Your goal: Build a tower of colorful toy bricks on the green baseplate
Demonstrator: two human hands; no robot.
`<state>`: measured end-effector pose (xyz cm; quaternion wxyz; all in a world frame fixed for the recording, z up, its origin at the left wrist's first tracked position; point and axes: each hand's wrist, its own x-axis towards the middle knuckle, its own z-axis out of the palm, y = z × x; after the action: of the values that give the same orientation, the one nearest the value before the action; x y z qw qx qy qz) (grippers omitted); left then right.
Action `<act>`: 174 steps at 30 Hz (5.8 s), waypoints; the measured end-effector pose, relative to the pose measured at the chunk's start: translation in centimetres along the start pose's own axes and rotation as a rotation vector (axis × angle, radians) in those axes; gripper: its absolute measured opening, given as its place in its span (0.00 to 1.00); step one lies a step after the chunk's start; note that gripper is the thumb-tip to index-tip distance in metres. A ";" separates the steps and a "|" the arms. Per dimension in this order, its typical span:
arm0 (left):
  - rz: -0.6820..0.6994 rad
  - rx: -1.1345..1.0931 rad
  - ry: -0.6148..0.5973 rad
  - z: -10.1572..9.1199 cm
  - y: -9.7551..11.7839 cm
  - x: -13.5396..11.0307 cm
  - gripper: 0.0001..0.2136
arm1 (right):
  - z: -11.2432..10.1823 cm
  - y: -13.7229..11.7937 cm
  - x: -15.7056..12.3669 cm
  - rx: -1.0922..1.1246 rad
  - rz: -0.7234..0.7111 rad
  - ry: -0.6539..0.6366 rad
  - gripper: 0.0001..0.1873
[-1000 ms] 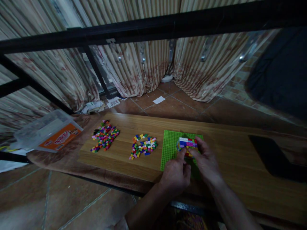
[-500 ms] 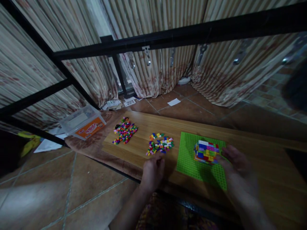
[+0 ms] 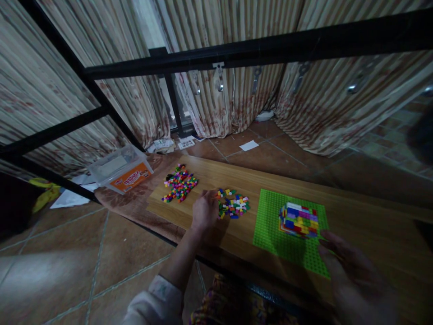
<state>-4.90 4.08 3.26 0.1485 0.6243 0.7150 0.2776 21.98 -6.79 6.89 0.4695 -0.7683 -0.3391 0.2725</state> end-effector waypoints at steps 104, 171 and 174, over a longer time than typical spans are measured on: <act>0.500 -0.093 -0.464 6.1 12.7 -7.9 0.24 | 2.1 0.1 7.2 -0.674 -1.137 -0.224 0.12; 0.000 -0.085 -0.013 -0.9 -2.2 -2.4 0.13 | 2.6 9.1 -4.1 -0.375 -0.947 -0.330 0.14; 0.092 -0.015 -0.071 -0.8 -2.3 -1.2 0.14 | 2.4 9.7 -3.9 -0.398 -0.950 -0.359 0.14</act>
<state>-7.01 2.55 2.37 0.1656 0.6650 0.6776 0.2669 20.36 -11.66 -2.47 0.3212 -0.5459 -0.7689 0.0877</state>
